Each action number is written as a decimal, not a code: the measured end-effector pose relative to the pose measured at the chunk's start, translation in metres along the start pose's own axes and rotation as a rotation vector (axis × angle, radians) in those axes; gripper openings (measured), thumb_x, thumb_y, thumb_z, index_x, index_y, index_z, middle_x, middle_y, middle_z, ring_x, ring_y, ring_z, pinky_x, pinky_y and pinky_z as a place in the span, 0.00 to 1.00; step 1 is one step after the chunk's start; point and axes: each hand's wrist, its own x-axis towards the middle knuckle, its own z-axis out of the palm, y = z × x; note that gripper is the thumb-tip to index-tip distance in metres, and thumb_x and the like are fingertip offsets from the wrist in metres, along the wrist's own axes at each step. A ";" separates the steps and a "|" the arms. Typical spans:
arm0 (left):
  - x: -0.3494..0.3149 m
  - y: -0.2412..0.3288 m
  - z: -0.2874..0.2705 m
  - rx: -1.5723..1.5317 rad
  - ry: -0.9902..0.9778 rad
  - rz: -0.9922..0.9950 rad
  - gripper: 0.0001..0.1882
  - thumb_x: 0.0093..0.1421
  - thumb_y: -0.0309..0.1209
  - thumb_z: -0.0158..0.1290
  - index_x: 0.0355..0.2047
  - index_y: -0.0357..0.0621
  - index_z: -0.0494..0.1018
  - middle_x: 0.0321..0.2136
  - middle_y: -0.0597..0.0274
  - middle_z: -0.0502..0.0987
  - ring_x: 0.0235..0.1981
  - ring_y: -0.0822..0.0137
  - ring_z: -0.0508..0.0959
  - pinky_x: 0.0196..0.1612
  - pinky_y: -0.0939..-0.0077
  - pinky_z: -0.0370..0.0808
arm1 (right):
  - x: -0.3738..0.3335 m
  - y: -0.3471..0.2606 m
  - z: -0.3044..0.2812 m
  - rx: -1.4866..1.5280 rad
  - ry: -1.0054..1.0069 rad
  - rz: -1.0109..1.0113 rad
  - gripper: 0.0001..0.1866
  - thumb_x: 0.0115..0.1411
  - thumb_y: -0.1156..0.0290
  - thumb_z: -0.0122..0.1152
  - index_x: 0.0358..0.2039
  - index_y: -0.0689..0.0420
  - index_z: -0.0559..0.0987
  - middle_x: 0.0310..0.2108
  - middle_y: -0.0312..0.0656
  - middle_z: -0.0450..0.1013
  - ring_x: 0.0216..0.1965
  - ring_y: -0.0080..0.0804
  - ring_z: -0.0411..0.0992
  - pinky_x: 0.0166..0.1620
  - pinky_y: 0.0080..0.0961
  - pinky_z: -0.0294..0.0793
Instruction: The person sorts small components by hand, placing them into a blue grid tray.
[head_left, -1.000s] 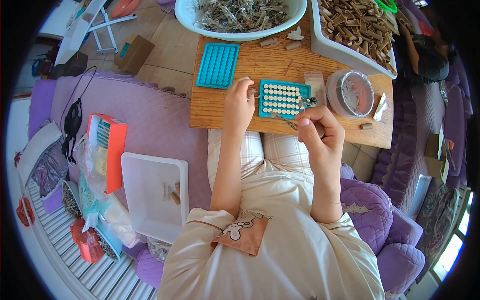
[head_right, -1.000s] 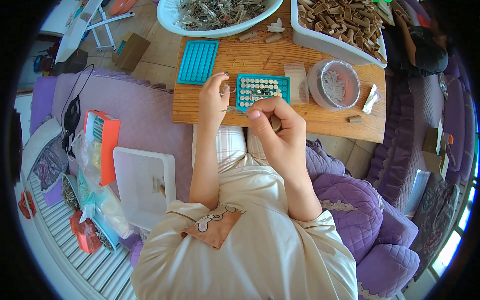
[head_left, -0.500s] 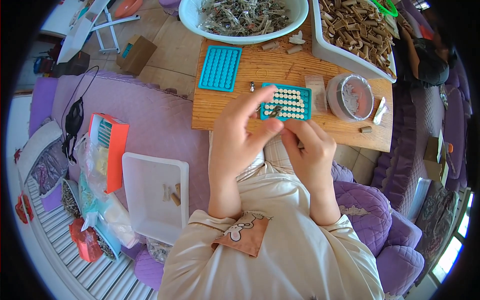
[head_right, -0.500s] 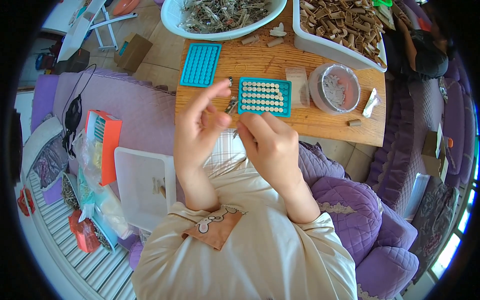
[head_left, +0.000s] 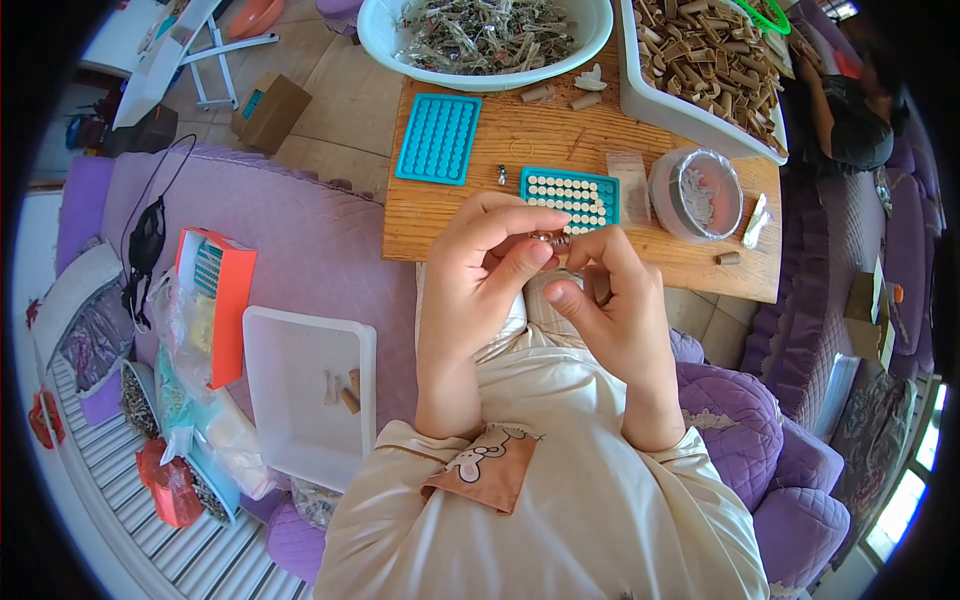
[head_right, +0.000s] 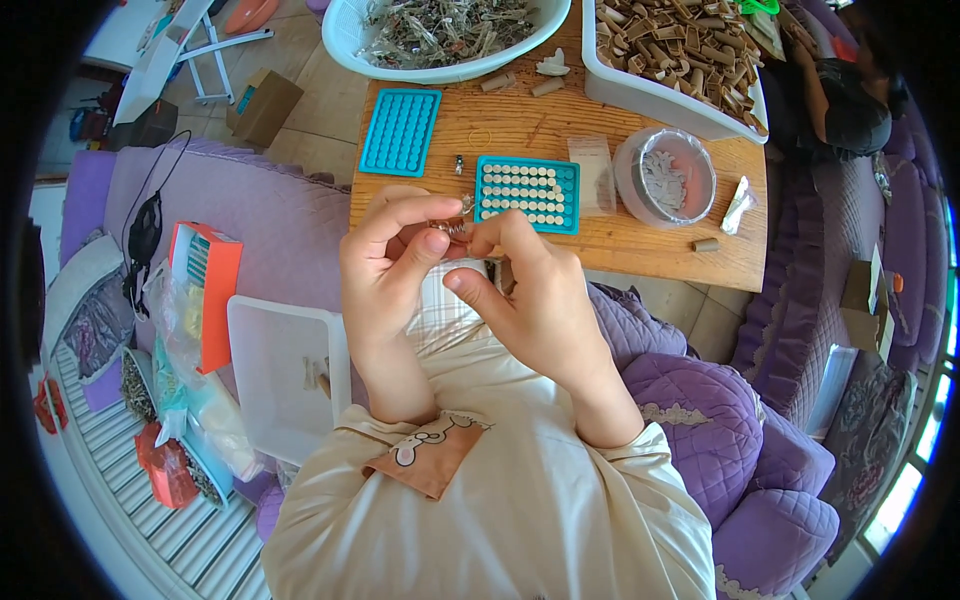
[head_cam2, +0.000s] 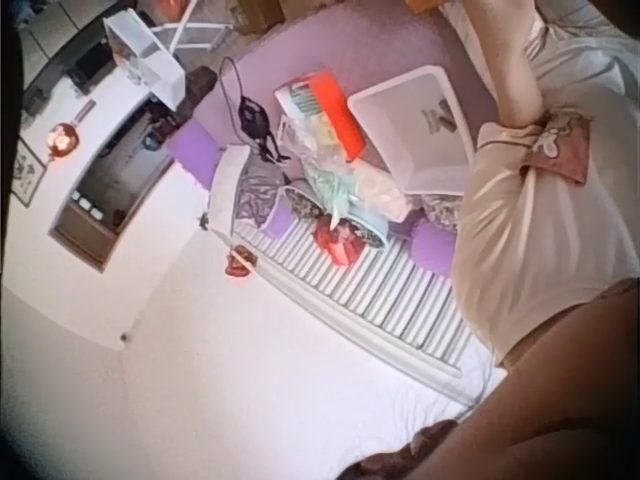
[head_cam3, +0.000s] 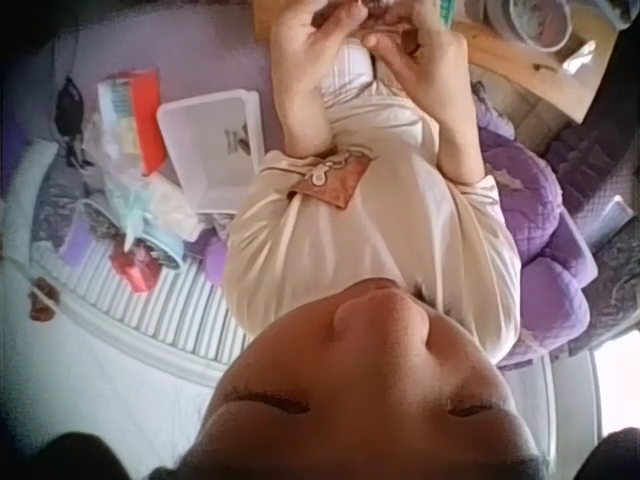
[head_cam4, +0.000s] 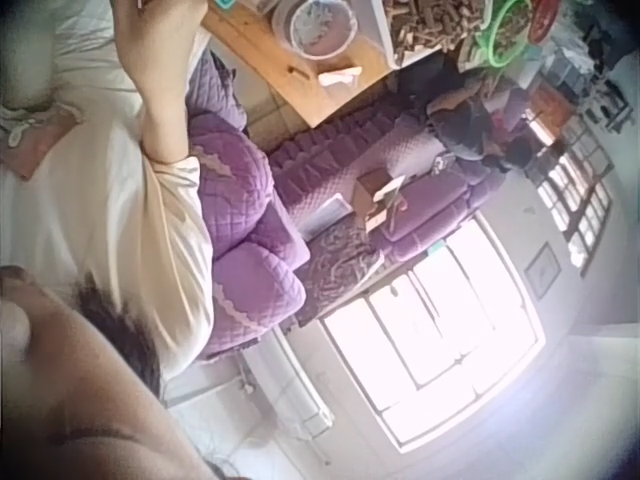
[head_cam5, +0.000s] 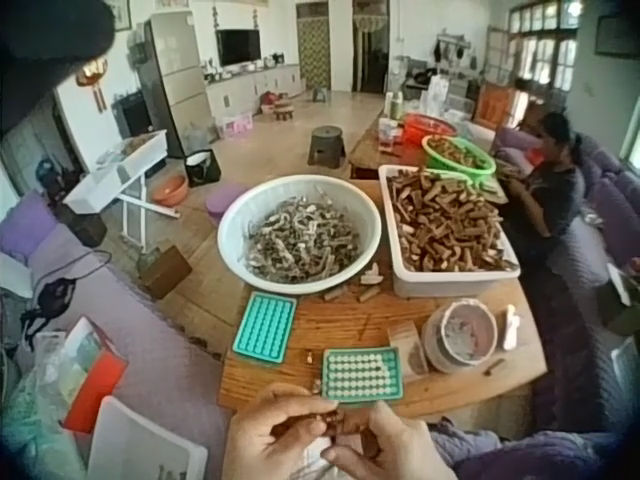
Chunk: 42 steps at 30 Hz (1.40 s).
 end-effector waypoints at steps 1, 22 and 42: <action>0.000 0.001 -0.001 0.014 -0.008 0.014 0.08 0.51 0.23 0.50 0.34 0.40 0.72 0.31 0.62 0.68 0.28 0.74 0.71 0.29 0.84 0.69 | 0.000 0.002 0.002 -0.002 0.003 0.000 0.09 0.45 0.76 0.60 0.25 0.59 0.69 0.23 0.39 0.69 0.15 0.26 0.65 0.19 0.17 0.64; -0.002 0.003 -0.002 0.065 0.047 -0.054 0.12 0.43 0.25 0.58 0.29 0.36 0.69 0.23 0.62 0.73 0.26 0.74 0.75 0.30 0.83 0.73 | 0.002 0.013 0.009 0.207 0.185 -0.079 0.02 0.53 0.78 0.50 0.26 0.61 0.67 0.19 0.34 0.66 0.20 0.16 0.62 0.23 0.12 0.61; -0.004 0.000 0.013 -0.164 0.096 -0.007 0.08 0.51 0.18 0.48 0.33 0.34 0.66 0.31 0.59 0.71 0.31 0.75 0.73 0.35 0.85 0.69 | 0.011 0.018 -0.010 0.636 0.266 -0.216 0.12 0.61 0.66 0.32 0.43 0.53 0.48 0.43 0.58 0.63 0.11 0.22 0.63 0.17 0.11 0.65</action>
